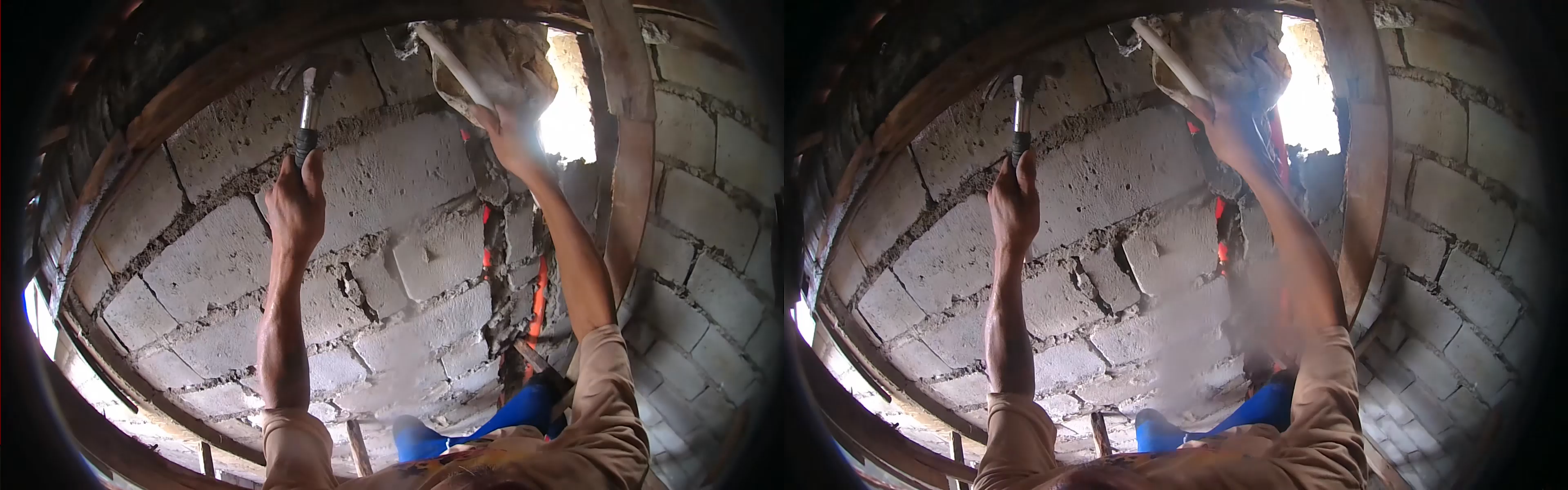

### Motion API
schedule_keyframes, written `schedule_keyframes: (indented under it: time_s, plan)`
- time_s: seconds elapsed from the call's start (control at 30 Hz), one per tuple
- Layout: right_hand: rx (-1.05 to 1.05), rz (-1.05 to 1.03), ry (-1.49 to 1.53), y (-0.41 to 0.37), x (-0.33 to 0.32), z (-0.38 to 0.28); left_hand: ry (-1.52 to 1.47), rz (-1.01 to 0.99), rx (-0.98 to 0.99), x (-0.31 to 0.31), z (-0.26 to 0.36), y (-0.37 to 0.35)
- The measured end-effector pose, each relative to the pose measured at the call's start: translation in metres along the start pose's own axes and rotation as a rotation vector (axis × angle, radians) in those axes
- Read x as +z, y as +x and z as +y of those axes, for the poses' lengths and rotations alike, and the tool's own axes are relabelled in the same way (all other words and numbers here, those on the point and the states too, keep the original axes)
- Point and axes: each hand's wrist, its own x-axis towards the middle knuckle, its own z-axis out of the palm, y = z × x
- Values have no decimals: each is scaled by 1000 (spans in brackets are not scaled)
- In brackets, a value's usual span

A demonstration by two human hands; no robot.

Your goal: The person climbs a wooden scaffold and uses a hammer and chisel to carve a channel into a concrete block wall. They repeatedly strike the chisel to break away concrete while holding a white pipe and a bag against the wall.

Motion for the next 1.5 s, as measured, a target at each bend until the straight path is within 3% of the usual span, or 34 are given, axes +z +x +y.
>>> schedule_keyframes:
  time_s: [0.1,0.3,0.33,0.4,0.53,0.63,0.73,0.8,0.87,0.9,0.97,1.0,1.1,1.17,1.23,1.43,1.47,1.5]
  plan:
    - [105,-165,-184,12,-1,-11,-9,35,41,6,-2,-3]
    - [123,-243,-85,23,-8,-1,32,18,131,-11,12,11]
    - [8,-189,-147,18,-6,8,5,52,142,-16,26,12]
    - [-234,-68,-264,16,-3,20,-89,260,343,-20,41,24]
    - [-146,-107,-275,14,-9,14,-309,635,624,12,48,58]
    - [-156,-135,-255,14,-14,5,5,223,424,40,21,69]
    - [-137,-128,-307,15,-18,-1,-14,-68,285,37,26,76]
    - [-200,-91,-380,13,-10,12,-91,92,241,31,37,56]
    - [-55,-187,-314,15,-20,-2,-261,233,195,26,55,29]
    - [15,-241,-279,16,-21,-8,-284,260,238,33,54,28]
    - [-77,-169,-306,14,-15,-5,-323,306,322,52,41,31]
    - [-122,-124,-323,13,-14,-4,-110,125,225,63,31,42]
    - [-99,-101,-384,5,5,5,185,-192,498,63,22,66]
    - [-119,-20,-373,-7,30,24,-2,-156,278,48,36,42]
    - [44,52,-47,-20,50,-5,-81,-141,68,40,45,28]
    - [427,-105,372,-33,71,-47,-177,-2,54,34,28,-5]
    - [266,63,317,-40,96,-32,-151,-3,50,34,23,-9]
    - [248,115,295,-41,109,-24,-130,5,53,32,22,-10]
